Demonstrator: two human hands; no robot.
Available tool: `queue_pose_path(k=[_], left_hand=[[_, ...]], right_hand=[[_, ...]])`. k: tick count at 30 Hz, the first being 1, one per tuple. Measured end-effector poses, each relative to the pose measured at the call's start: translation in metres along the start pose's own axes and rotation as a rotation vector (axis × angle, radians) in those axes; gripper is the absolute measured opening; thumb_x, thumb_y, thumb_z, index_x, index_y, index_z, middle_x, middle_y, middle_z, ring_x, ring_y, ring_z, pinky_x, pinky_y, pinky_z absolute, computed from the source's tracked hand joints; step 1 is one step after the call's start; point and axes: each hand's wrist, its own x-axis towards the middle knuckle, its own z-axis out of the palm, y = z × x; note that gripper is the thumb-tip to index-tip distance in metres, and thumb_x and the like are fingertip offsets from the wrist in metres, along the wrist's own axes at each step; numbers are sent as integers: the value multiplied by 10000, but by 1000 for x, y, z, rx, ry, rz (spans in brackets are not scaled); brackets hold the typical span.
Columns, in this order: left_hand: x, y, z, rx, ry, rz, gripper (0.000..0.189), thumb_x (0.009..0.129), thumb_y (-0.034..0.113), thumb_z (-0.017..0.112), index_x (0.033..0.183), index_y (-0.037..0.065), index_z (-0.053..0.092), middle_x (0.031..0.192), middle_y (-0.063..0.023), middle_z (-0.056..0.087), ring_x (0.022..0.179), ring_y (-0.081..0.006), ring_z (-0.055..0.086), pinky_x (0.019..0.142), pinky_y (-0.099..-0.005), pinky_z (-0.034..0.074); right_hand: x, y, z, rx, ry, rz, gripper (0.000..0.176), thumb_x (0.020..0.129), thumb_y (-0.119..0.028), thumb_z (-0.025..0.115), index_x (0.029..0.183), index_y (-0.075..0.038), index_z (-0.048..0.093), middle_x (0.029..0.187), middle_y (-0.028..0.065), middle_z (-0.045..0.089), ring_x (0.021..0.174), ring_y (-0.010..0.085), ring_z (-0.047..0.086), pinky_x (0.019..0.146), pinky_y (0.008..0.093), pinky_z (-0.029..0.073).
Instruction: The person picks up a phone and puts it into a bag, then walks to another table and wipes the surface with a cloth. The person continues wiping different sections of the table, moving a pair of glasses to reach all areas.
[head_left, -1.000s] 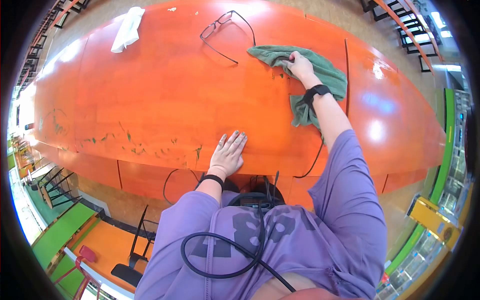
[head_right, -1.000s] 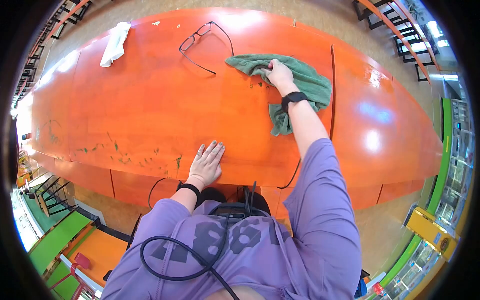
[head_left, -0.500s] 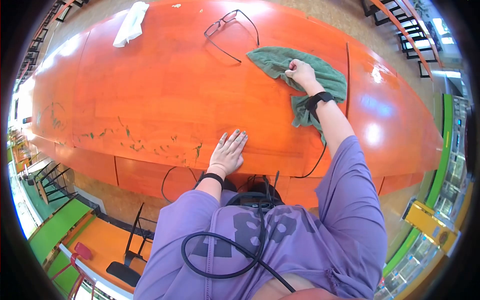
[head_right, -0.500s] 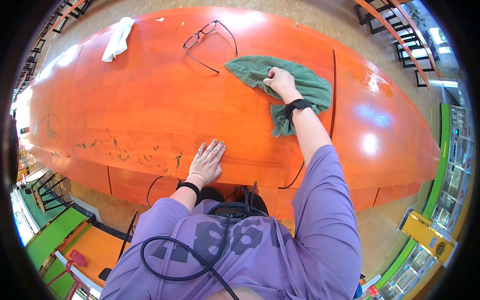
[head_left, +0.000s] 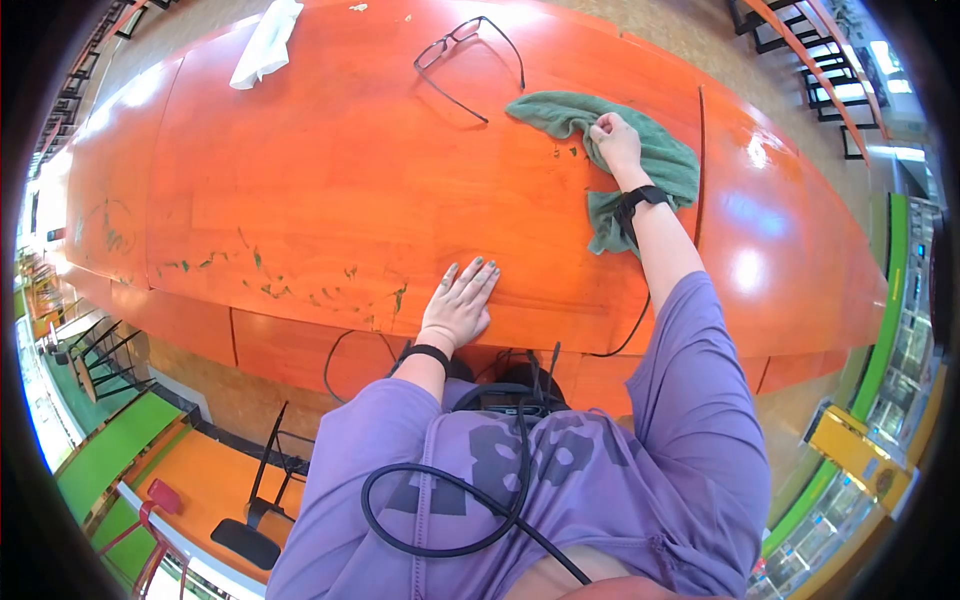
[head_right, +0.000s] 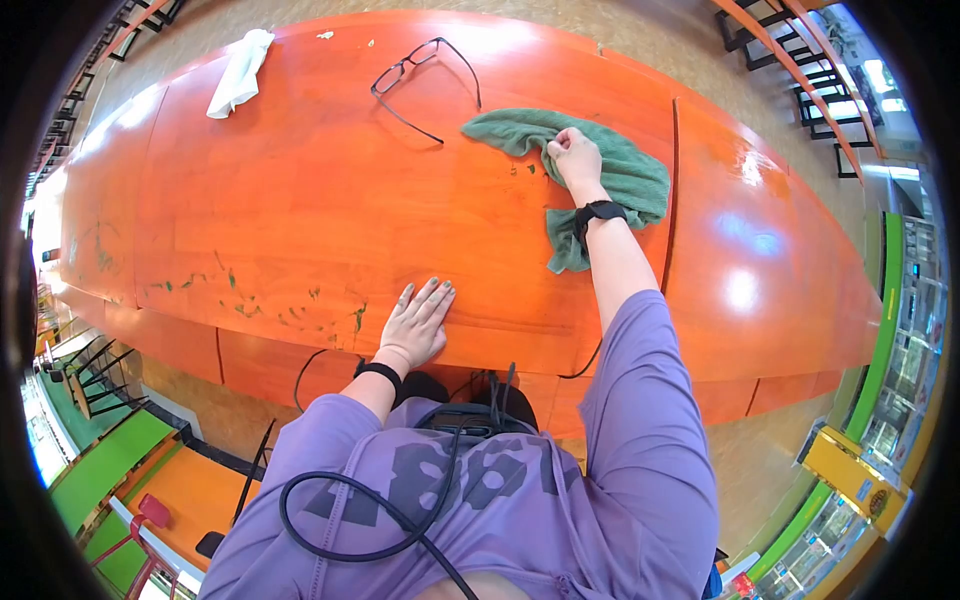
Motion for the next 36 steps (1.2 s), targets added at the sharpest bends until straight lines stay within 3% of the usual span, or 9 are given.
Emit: queue_pose_path(k=[3,7,11,15,18,21,24,30,36], left_hand=[[1,0,-3,0,-25,-3,580,783,206,487,1352,131,403,1447,9,327,1365,-157,241,1130,-418,144],[1,0,-3,7,-27,-1,581,784,205,485,1354,129,401,1447,8,327,1366,-156,237,1130,-419,143],[1,0,-2,7,-16,6,587,782,203,480,1358,128,395,1446,7,328,1366,-157,239,1130,-419,142],[0,-1,-1,4,-18,5,592,779,202,478,1360,129,393,1445,8,329,1365,-157,242,1130,-418,140],[1,0,-2,1,-31,-3,593,777,204,480,1359,131,394,1444,9,331,1365,-157,241,1129,-419,141],[2,0,-3,31,-112,-15,606,807,231,463,1393,139,343,1475,27,274,1382,-143,199,1136,-421,128],[0,-1,1,-1,-26,1,604,772,210,486,1363,133,391,1439,12,338,1364,-154,244,1130,-416,137],[1,-1,-2,0,-37,1,612,765,212,490,1365,137,392,1432,14,346,1362,-155,248,1128,-423,144],[0,-1,-3,33,-81,0,608,806,238,470,1392,137,344,1467,23,285,1377,-153,209,1129,-424,147]], right_hand=[[-1,-10,2,-42,92,27,197,767,-239,622,923,-123,594,820,100,641,794,284,623,691,378,484],[-15,-5,-3,-11,-3,-249,149,803,-182,603,947,-147,594,791,89,588,784,285,592,693,384,478],[-34,-9,-13,-18,-36,-400,168,785,-217,659,928,-137,624,861,78,570,804,280,577,694,383,474],[-44,-21,-17,-24,-89,-361,167,762,-196,685,883,-113,606,890,82,559,828,286,568,699,374,476],[-47,-14,-13,22,-31,-411,150,749,-155,692,851,-99,597,896,92,547,820,294,566,697,373,477],[-50,-7,-12,-60,20,-595,137,744,-128,690,851,-101,608,902,100,535,822,297,565,694,372,479],[-50,-6,-10,-81,11,-584,115,759,-126,675,854,-97,618,914,108,530,834,292,562,701,369,484],[-47,-14,-7,-238,47,-613,139,774,-130,655,908,-106,626,877,96,530,828,262,566,691,347,491],[-41,-15,-7,-205,2,-734,62,796,-84,601,850,-55,598,830,86,532,795,258,572,662,354,490]])
